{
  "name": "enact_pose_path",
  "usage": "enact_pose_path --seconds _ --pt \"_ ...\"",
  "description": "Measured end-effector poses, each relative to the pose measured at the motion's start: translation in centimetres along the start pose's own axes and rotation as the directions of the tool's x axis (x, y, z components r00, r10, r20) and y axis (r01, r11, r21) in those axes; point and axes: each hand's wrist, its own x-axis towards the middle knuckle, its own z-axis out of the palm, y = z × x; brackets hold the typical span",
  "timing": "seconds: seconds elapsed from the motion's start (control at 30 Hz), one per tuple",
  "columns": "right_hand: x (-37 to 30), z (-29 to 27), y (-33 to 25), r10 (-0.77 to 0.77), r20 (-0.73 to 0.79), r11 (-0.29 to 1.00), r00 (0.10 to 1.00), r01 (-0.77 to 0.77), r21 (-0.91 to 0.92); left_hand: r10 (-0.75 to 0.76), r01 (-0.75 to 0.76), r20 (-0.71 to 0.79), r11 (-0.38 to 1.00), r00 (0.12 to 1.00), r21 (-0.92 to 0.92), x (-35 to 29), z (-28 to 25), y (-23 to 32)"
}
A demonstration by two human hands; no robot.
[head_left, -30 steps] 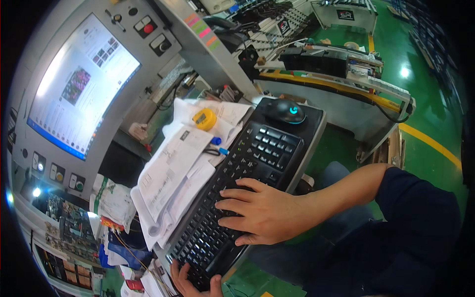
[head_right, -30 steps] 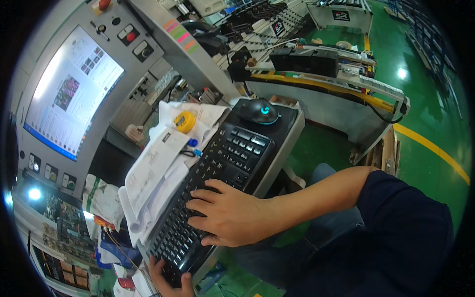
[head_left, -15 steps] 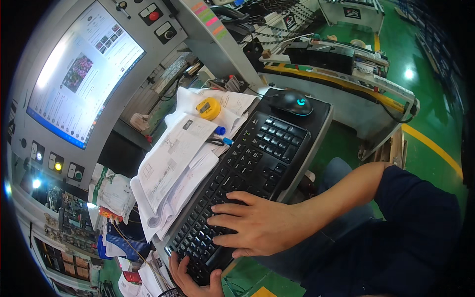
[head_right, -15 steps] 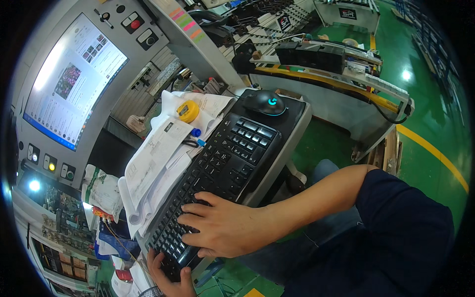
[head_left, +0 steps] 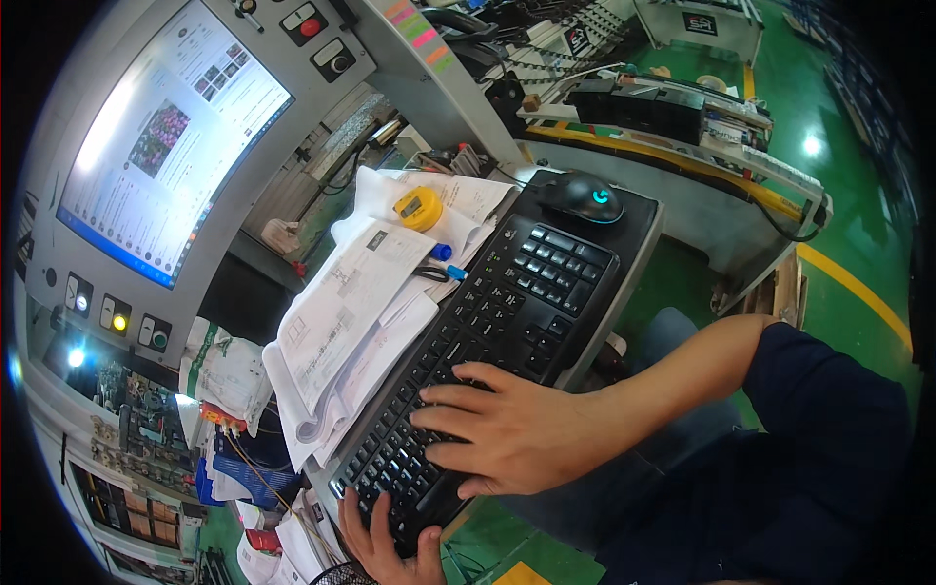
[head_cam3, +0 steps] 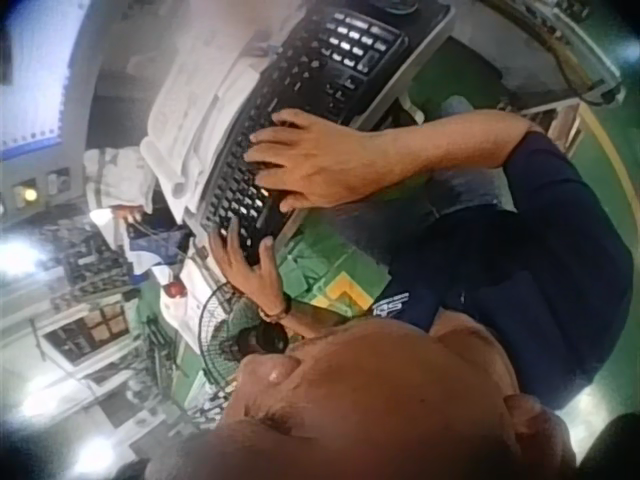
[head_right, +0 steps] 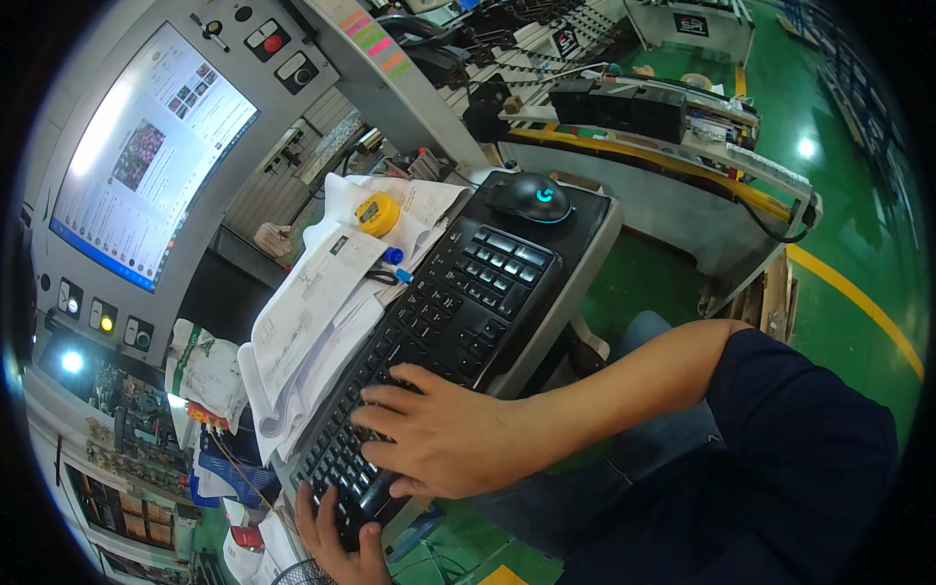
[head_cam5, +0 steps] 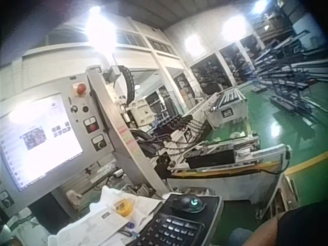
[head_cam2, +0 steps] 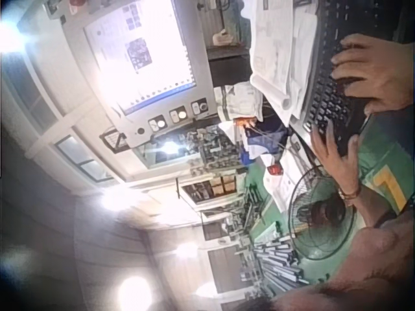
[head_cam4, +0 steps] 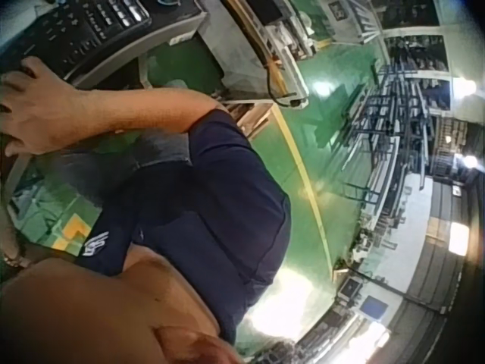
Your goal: The recorder is operating an industrial machine using a control panel with a screen, keyboard, and mouse.
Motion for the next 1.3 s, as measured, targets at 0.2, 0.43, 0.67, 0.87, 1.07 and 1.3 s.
enact_pose_path --seconds 0.2,0.43,0.67,0.87,1.07,1.3 --pt "0.8 0.7 0.2 0.057 0.016 0.995 0.998 -0.055 -0.085 0.031 -0.031 -0.010 0.999 0.999 0.016 0.1 -0.1 0.1" --pt "0.8 0.8 0.2 0.049 -0.007 0.996 0.999 -0.049 -0.072 0.010 -0.010 -0.012 1.000 1.000 0.000 0.2 -0.1 0.4" --pt "-0.7 0.2 -0.3 -0.087 -0.057 0.990 0.995 0.093 0.102 -0.100 0.098 -0.034 0.994 0.994 -0.049 0.0 0.0 0.9" --pt "-2.0 -1.8 1.2 -0.024 -0.057 0.998 0.998 0.027 0.059 -0.104 0.101 -0.038 0.993 0.994 -0.065 0.0 0.0 0.8" --pt "-2.9 -3.9 4.5 0.012 -0.176 0.998 0.984 -0.024 -0.063 -0.099 0.097 -0.035 0.994 0.994 -0.056 -0.2 -0.1 0.7" --pt "-2.6 -3.9 5.2 0.006 -0.191 0.999 0.982 -0.014 -0.038 -0.051 0.051 -0.055 0.999 0.997 -0.016 -0.2 0.0 1.0"
